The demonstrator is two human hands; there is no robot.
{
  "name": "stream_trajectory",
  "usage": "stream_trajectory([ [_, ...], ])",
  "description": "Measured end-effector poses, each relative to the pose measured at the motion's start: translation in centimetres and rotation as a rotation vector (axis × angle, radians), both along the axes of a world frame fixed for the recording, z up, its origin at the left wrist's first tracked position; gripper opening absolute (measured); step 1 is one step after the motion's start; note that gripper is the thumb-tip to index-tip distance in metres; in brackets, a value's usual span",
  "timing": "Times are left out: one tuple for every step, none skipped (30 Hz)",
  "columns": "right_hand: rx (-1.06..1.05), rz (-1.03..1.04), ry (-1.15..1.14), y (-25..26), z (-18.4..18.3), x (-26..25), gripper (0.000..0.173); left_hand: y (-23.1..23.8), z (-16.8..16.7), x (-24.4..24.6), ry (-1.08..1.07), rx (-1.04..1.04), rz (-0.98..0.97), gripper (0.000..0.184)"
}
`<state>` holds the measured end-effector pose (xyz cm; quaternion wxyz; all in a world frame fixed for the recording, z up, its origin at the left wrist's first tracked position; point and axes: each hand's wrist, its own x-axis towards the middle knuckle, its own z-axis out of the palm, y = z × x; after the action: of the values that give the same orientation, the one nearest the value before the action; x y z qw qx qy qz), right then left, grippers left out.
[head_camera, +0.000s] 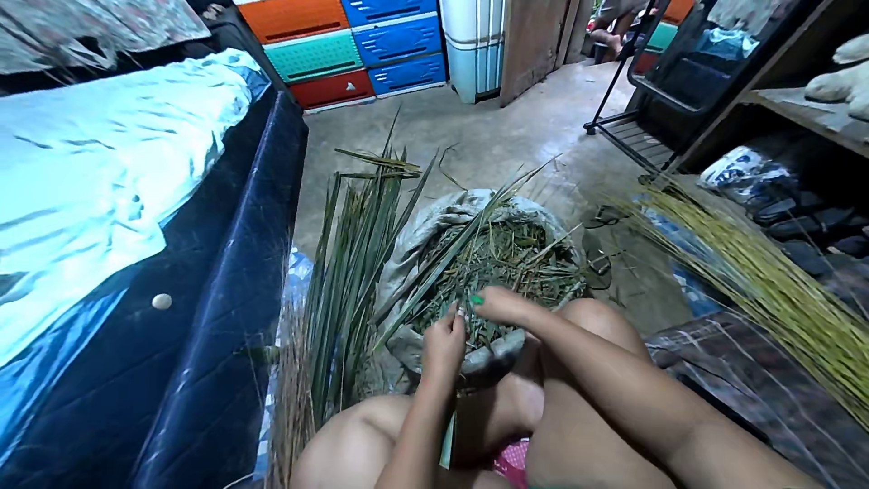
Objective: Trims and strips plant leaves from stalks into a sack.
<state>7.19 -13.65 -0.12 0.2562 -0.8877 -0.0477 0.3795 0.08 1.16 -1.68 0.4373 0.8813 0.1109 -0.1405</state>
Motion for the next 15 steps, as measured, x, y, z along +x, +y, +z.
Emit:
stream_trajectory([
  [0.027,0.051,0.022,0.7,0.3,-0.9,0.037,0.2,-0.1,0.1,0.002,0.016,0.006,0.041],
  [0.031,0.078,0.025,1.2,0.5,-1.5,0.035,0.3,-0.3,0.1,-0.008,0.039,0.01,0.04],
  [0.011,0.086,0.009,1.5,0.5,-1.7,0.034,0.4,-0.5,0.1,-0.012,0.056,0.011,0.04],
  [-0.024,0.074,-0.022,1.6,0.3,-1.7,0.033,0.4,-0.6,0.1,-0.004,0.061,0.009,0.04],
  [-0.07,0.044,-0.057,1.5,0.0,-1.4,0.033,0.4,-0.5,0.1,0.014,0.06,0.002,0.042],
  [-0.12,0.004,-0.084,1.2,-0.3,-0.8,0.034,0.3,-0.6,0.1,0.025,0.063,-0.011,0.044],
  [-0.163,-0.042,-0.103,0.8,-0.7,-0.1,0.034,0.1,-0.7,0.1,0.028,0.066,-0.028,0.045],
  [-0.193,-0.094,-0.118,0.3,-1.1,0.8,0.035,0.0,-0.8,0.0,0.031,0.064,-0.048,0.046],
  [-0.208,-0.153,-0.129,-0.2,-1.4,1.7,0.035,-0.2,-0.9,-0.1,0.029,0.062,-0.06,0.046],
  [-0.214,-0.209,-0.138,-0.8,-1.6,2.5,0.036,-0.4,-0.8,-0.1,0.024,0.062,-0.064,0.046],
  [-0.214,-0.243,-0.137,-1.2,-1.7,3.1,0.036,-0.5,-0.8,-0.2,0.017,0.06,-0.064,0.046],
  [-0.201,-0.245,-0.126,-1.4,-1.7,3.3,0.037,-0.5,-0.7,-0.2,0.01,0.056,-0.06,0.045],
  [-0.164,-0.215,-0.113,-1.4,-1.6,3.1,0.038,-0.4,-0.7,-0.2,0.005,0.049,-0.05,0.045],
  [-0.108,-0.157,-0.097,-1.1,-1.4,2.4,0.038,-0.3,-0.7,-0.2,-0.003,0.037,-0.034,0.045],
  [-0.048,-0.084,-0.077,-0.6,-1.2,1.4,0.037,-0.1,-0.7,-0.1,-0.01,0.019,-0.016,0.044],
])
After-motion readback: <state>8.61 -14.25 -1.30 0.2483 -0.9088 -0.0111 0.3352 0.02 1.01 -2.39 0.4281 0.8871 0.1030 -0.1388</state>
